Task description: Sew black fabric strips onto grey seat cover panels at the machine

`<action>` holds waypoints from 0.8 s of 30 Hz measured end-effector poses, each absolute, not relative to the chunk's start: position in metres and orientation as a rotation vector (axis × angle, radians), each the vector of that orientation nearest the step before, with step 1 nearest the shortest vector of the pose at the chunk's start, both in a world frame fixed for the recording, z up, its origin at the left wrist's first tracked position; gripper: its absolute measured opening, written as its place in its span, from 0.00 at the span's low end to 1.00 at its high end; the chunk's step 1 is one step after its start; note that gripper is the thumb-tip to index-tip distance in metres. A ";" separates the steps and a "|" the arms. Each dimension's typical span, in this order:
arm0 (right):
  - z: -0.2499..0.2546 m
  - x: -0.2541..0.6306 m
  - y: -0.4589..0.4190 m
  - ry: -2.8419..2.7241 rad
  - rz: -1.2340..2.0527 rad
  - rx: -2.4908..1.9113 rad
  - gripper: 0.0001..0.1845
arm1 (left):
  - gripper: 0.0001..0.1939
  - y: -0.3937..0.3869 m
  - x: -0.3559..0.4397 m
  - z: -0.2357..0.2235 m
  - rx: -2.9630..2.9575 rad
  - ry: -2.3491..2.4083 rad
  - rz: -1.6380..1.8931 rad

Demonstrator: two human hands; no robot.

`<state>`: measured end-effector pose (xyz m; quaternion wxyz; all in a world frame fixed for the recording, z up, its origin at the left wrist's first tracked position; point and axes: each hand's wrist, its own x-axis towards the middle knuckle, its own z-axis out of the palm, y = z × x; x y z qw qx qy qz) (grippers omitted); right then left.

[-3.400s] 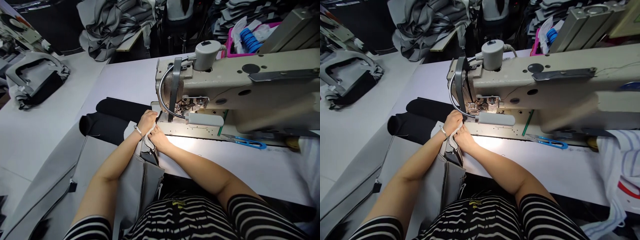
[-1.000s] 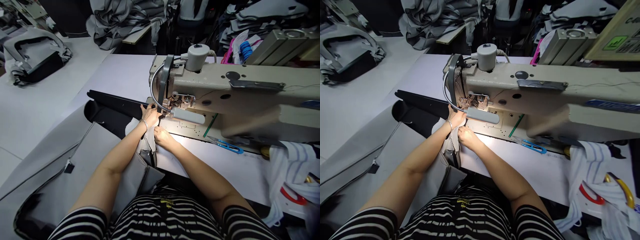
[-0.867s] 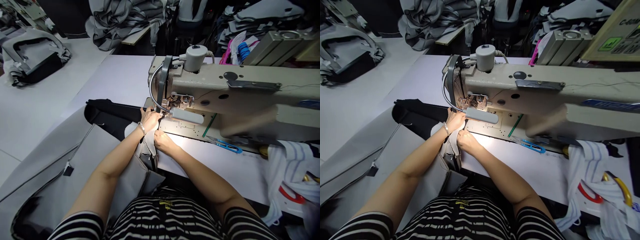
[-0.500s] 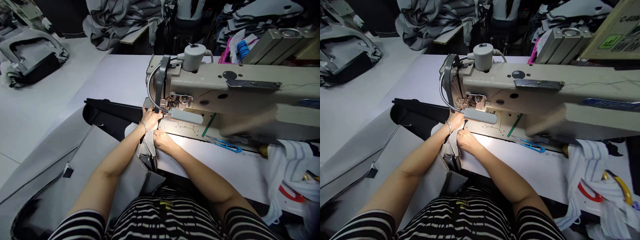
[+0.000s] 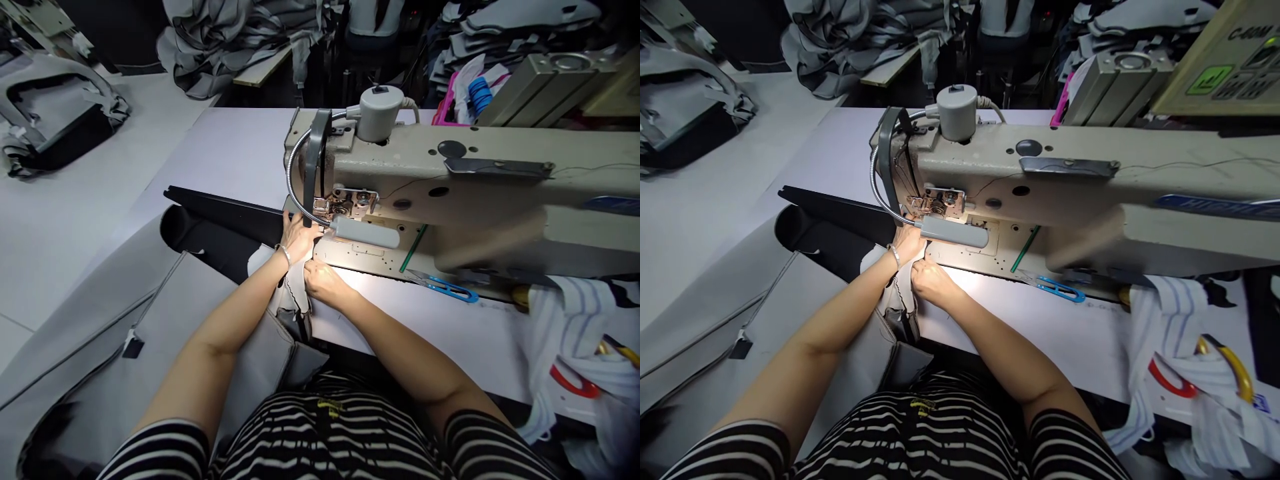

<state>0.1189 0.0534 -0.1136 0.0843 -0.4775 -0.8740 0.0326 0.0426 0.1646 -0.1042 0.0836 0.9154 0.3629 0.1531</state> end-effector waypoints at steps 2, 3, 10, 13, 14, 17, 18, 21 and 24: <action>-0.115 0.119 0.053 -2.594 0.125 -1.413 0.12 | 0.09 0.164 0.042 -0.105 2.743 1.107 0.493; -0.115 0.119 0.053 -2.588 0.137 -1.409 0.12 | 0.08 0.164 0.041 -0.105 2.742 1.122 0.495; -0.118 0.120 0.055 -2.568 0.194 -1.407 0.12 | 0.09 0.163 0.042 -0.105 2.741 1.165 0.493; -0.115 0.121 0.055 -2.590 0.206 -1.414 0.11 | 0.10 0.163 0.042 -0.105 2.767 1.180 0.486; -0.114 0.122 0.055 -2.596 0.209 -1.424 0.11 | 0.09 0.162 0.043 -0.105 2.770 1.182 0.489; -0.109 0.123 0.055 -2.616 0.214 -1.450 0.11 | 0.08 0.162 0.044 -0.104 2.755 1.172 0.518; -0.109 0.123 0.055 -2.620 0.215 -1.454 0.11 | 0.08 0.162 0.044 -0.104 2.743 1.160 0.531; -0.108 0.123 0.055 -2.616 0.218 -1.463 0.11 | 0.07 0.163 0.045 -0.103 2.687 1.131 0.548; -0.108 0.124 0.055 -2.607 0.221 -1.471 0.11 | 0.07 0.165 0.046 -0.104 2.595 1.104 0.482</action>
